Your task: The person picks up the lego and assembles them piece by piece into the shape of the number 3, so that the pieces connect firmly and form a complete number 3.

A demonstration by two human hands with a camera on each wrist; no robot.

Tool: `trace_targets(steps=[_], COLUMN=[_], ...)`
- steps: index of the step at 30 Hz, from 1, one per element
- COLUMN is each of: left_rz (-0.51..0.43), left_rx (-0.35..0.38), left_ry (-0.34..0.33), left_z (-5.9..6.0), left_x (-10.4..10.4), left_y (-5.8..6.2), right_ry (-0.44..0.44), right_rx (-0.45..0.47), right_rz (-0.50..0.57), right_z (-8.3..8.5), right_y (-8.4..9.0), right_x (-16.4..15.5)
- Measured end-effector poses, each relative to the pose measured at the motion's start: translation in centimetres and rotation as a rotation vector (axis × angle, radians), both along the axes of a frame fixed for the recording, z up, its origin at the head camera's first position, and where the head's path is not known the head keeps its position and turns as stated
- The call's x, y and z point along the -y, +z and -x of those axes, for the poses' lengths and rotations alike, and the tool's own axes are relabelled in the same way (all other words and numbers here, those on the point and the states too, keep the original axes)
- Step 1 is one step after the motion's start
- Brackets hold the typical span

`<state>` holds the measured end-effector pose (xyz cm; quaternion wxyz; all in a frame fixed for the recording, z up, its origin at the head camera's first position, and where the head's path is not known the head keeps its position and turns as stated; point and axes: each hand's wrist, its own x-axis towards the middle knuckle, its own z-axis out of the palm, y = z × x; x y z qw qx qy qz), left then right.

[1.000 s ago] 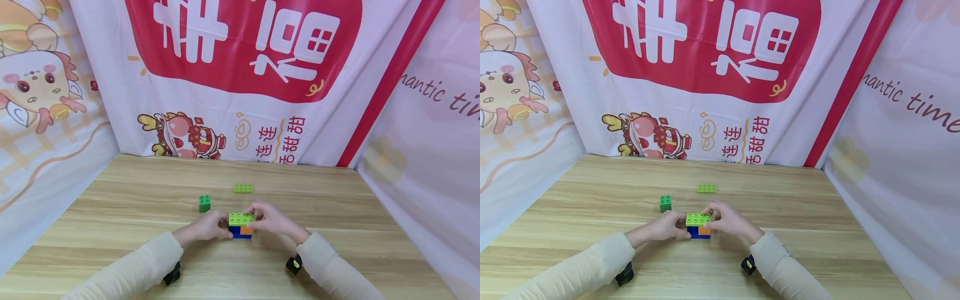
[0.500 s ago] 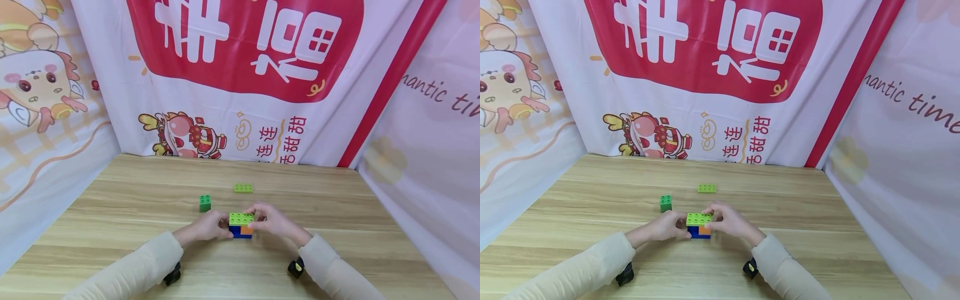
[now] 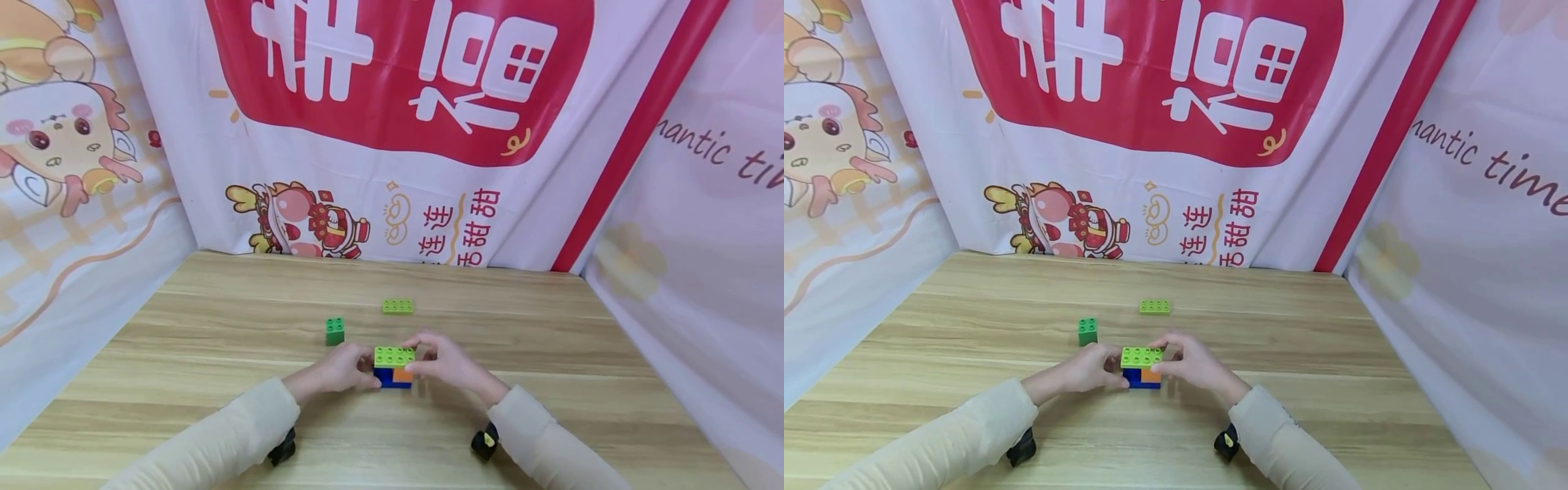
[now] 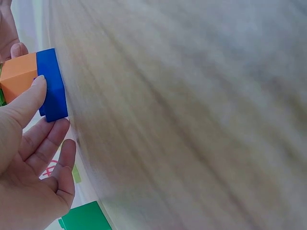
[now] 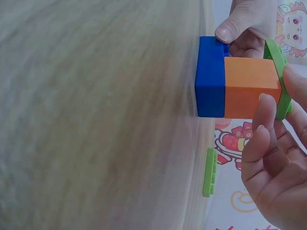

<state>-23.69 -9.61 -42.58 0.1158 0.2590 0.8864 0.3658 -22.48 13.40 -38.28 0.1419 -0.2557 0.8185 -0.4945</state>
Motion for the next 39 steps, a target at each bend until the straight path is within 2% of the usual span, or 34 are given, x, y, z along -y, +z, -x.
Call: trace_targets(steps=[21, 29, 33, 39], left_rz=[0.01, -0.002, -0.014, 0.003], left_rx=[0.007, -0.077, -0.07, -0.098], left_ry=[-0.003, -0.003, 0.017, 0.055], left_z=[-0.2, 0.0, 0.2, 0.6], left_x=[0.1, 0.8, 1.2, 1.9], left_y=[0.3, 0.5, 0.8, 1.1], right_ry=[-0.054, -0.05, -0.054, -0.061], right_rx=[0.068, 0.061, 0.064, 0.057], right_rz=[0.019, 0.015, 0.008, 0.01], right_z=[0.0, 0.1, 0.0, 1.4], right_y=[-0.3, -0.3, -0.3, -2.5], right_x=[-0.1, -0.1, -0.1, -0.5])
